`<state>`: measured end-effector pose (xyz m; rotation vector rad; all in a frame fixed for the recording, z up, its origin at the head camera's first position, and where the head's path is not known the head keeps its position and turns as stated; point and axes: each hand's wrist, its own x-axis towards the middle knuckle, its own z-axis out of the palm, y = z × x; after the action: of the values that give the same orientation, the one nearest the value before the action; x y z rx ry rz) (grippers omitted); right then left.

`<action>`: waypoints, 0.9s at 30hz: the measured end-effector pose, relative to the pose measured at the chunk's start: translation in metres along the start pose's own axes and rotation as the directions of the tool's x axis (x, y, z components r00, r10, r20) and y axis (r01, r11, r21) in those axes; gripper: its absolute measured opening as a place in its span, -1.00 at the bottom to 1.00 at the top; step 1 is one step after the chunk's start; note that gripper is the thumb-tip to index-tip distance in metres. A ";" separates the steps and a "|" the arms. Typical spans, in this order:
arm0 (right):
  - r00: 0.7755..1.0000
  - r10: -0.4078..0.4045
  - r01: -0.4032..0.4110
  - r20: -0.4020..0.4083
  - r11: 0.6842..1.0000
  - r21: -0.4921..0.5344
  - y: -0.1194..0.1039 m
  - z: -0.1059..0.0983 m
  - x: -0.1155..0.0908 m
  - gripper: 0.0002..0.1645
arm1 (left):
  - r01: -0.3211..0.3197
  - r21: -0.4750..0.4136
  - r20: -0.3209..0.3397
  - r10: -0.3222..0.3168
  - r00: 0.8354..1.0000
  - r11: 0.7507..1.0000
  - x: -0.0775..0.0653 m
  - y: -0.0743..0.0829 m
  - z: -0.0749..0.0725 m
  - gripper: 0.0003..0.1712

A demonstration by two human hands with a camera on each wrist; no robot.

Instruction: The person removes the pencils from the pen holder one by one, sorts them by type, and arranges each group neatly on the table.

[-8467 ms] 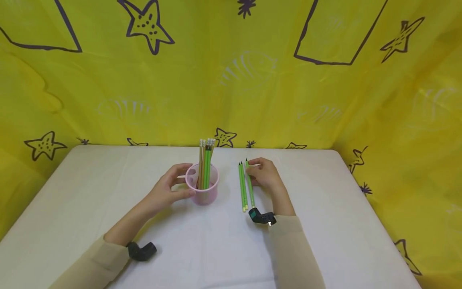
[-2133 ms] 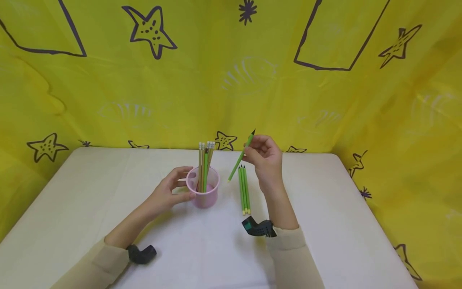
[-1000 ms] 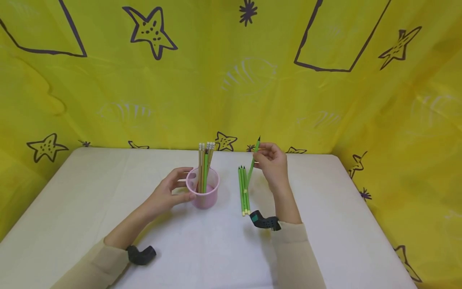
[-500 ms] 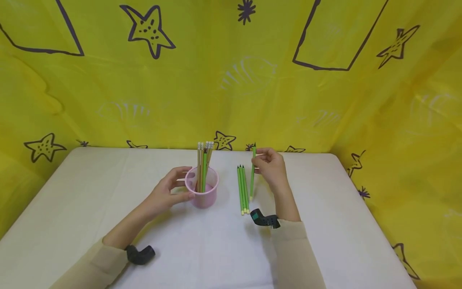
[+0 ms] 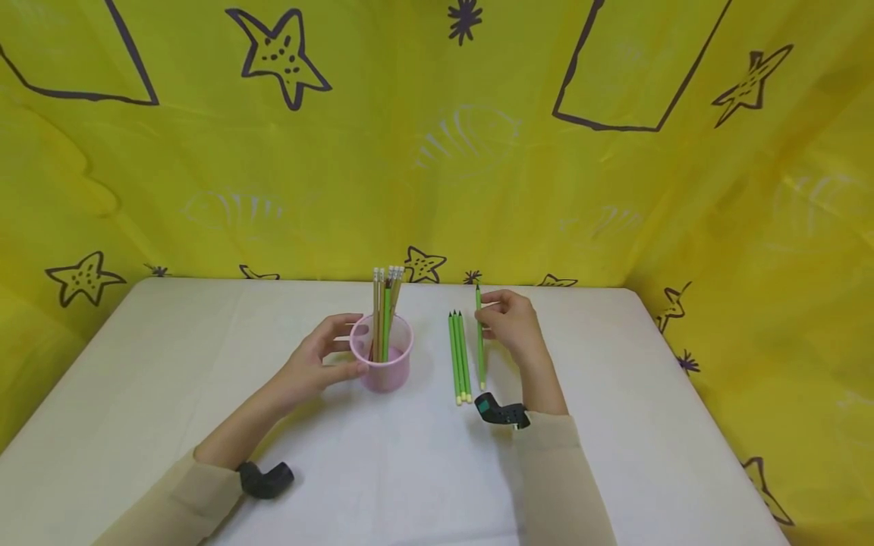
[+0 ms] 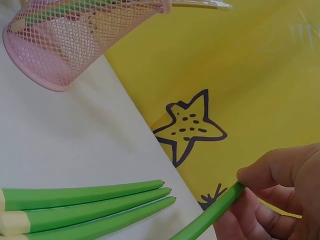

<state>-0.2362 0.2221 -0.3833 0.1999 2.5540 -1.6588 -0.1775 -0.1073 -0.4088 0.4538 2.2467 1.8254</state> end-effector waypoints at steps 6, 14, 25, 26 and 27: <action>0.999 0.041 -0.040 0.029 0.999 -0.030 0.006 0.002 0.003 -0.55 | -0.002 -0.006 0.008 0.002 1.000 1.000 0.000 0.001 0.000 -0.13; 0.996 0.084 -0.082 0.035 0.994 -0.066 0.014 0.004 0.009 -0.53 | -0.005 -0.004 0.010 0.005 1.000 1.000 0.001 0.002 -0.001 -0.13; 0.991 0.126 -0.122 0.053 0.990 -0.063 0.021 0.012 0.011 -0.55 | -0.002 -0.008 0.014 0.002 1.000 1.000 0.001 0.001 -0.001 -0.13; 0.990 0.131 -0.127 0.052 0.990 -0.061 0.021 0.013 0.011 -0.56 | -0.002 -0.010 0.014 0.002 1.000 1.000 0.001 0.001 -0.001 -0.13; 0.990 0.133 -0.130 0.054 0.990 -0.062 0.021 0.013 0.011 -0.56 | -0.001 -0.011 0.015 0.001 1.000 1.000 0.001 0.002 -0.001 -0.13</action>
<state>-0.2434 0.2194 -0.4094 0.3045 2.4845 -1.5196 -0.1786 -0.1077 -0.4069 0.4653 2.2259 1.8281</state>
